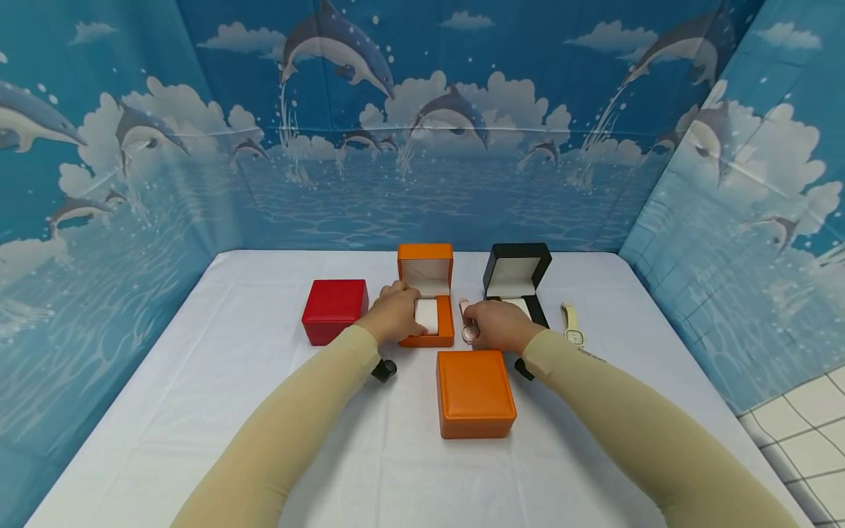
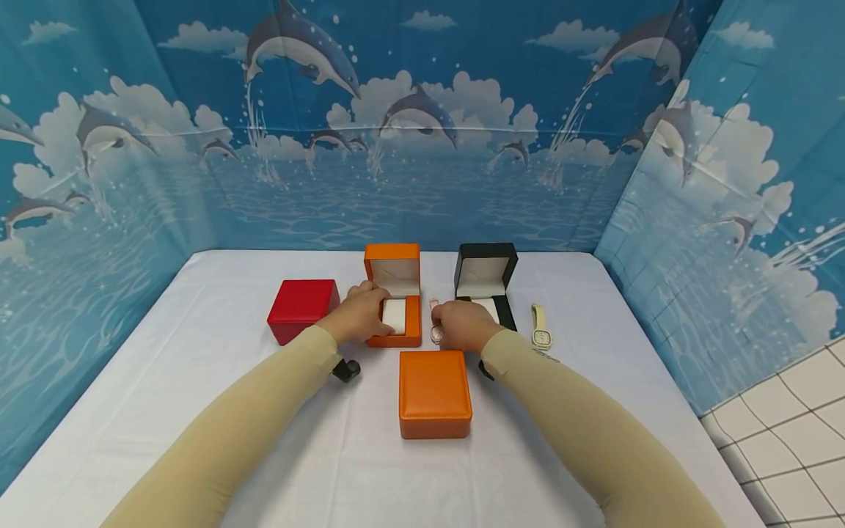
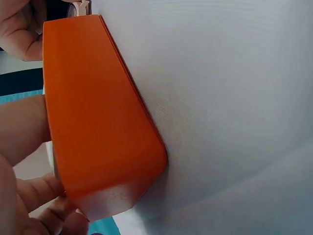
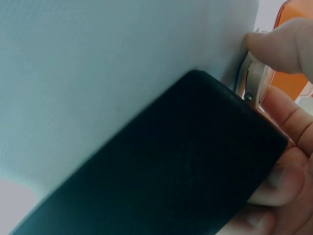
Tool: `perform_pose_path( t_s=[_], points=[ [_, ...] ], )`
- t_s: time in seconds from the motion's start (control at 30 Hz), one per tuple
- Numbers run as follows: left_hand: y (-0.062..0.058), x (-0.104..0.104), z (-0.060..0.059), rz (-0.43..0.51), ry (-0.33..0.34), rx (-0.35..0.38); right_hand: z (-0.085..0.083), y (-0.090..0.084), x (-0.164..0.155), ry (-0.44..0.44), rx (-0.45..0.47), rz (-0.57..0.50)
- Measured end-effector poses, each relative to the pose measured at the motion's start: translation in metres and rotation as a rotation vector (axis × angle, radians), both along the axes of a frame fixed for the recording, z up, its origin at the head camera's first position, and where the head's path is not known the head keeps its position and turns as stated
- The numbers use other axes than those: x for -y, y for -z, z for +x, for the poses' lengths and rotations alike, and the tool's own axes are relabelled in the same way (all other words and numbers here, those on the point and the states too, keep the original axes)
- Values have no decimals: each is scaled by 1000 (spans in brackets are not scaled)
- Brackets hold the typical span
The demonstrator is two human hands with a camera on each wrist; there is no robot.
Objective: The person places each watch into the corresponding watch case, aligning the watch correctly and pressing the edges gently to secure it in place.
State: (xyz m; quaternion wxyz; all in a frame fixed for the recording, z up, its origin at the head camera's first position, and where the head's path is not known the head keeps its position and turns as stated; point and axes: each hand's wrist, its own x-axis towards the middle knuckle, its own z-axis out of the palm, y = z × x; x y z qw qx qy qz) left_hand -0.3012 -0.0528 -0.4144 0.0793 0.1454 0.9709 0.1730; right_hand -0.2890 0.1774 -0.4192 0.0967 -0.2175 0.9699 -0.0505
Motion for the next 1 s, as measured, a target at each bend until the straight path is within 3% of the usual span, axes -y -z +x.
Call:
perform_pose_path(
  t_s=[0.67,1.0],
  points=[
    [5,4,3,152,16,-37,-1,3,-2,10,-5,-37],
    [6,4,4,152,25,-46,2,1,-2,11,-2,-56]
  ],
)
